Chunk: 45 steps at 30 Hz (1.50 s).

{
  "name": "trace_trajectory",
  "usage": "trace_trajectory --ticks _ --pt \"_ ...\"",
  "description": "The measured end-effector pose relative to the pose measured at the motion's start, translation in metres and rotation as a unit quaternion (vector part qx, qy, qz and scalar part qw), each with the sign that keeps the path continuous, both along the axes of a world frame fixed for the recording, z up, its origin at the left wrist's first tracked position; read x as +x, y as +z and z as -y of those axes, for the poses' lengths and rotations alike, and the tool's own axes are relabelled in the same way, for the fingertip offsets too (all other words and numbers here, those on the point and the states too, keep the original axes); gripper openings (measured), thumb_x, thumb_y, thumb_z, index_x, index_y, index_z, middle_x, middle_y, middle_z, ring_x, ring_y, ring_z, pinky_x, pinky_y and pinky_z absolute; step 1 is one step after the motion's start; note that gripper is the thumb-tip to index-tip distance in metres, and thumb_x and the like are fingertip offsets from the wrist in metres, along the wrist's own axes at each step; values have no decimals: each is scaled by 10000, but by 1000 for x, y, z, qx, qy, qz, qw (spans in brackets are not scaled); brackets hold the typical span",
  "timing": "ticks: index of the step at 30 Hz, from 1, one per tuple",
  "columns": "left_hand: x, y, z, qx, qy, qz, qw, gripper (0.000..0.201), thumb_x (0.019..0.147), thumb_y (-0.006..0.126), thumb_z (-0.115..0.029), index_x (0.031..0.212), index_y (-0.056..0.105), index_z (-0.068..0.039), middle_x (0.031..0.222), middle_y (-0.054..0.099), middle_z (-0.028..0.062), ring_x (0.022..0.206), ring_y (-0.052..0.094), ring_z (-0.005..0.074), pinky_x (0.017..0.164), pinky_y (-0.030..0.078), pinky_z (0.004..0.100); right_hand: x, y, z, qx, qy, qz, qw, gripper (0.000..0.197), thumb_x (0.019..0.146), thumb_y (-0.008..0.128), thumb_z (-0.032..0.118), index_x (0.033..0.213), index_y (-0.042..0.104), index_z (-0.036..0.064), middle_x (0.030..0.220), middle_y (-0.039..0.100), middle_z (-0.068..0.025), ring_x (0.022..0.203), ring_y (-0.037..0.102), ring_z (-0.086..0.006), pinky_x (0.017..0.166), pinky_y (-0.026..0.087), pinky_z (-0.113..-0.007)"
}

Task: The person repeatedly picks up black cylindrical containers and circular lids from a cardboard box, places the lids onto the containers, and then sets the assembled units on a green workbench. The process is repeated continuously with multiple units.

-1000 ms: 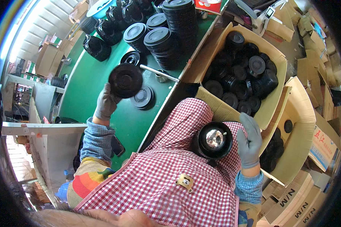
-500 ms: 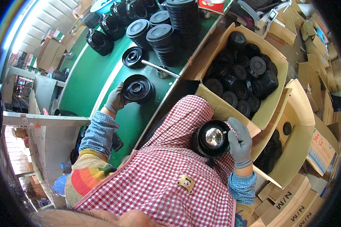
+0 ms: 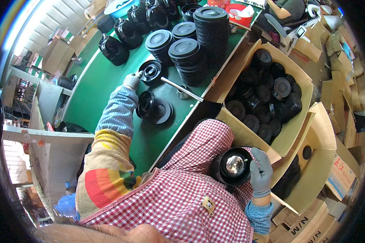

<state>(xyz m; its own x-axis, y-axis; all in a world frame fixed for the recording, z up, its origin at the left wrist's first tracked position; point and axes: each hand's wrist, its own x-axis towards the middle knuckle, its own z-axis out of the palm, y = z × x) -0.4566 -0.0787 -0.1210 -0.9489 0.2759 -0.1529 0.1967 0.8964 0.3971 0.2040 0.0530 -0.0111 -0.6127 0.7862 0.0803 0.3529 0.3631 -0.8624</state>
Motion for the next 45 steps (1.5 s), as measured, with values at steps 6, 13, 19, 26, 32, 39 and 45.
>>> trace_trajectory --ticks 6,13,19,26,32,39,45 --pt "8 35 0 80 25 -1 996 442 878 551 -391 1092 739 -53 1077 723 244 1097 672 400 954 505 465 12 13 5 3 -34 9 999 350 956 633 139 1271 675 -9 1268 689 -160 1226 612 -285 1079 436 -388" --pt "30 56 38 67 -76 -101 990 400 948 522 -294 1235 628 -37 1182 684 266 1118 653 428 966 502 479 -12 7 -10 -2 6 -50 999 344 942 643 95 1264 672 -21 1262 689 -154 1194 624 -265 1045 462 -366" --pt "15 44 25 63 11 -105 992 420 942 491 -328 1224 610 -40 1169 685 282 1123 647 446 980 493 477 -26 41 -9 127 108 -43 985 313 944 645 115 1228 689 -9 1214 691 -166 1162 637 -306 1026 481 -384" --pt "154 142 -44 539 -282 113 786 430 934 604 -36 1356 525 -2 1292 620 133 1223 586 223 1049 467 352 -12 29 -17 36 1 -87 996 404 976 626 192 1321 635 -18 1340 646 -175 1271 592 -294 1096 431 -393" --pt "379 139 -80 468 -582 79 660 524 890 617 78 1387 494 -35 1218 606 151 1124 616 263 1006 481 366 -43 9 -41 -11 114 -193 975 586 1102 373 419 1507 395 -5 1433 541 -171 1309 547 -276 1129 406 -400" --pt "411 89 -76 426 -595 430 528 455 1099 377 -315 1428 465 -14 1292 566 161 1209 555 274 1085 413 378 -3 -4 -16 -241 80 -272 928 593 885 743 505 1174 716 -12 1312 648 -159 1286 571 -280 1132 404 -437" --pt "413 67 -64 437 -681 243 535 400 1087 382 -253 1151 676 10 1306 604 215 1270 563 368 1118 404 441 10 -27 -3 -23 168 -178 969 465 851 777 393 1128 750 20 1301 659 -170 1307 551 -340 1159 351 -471"
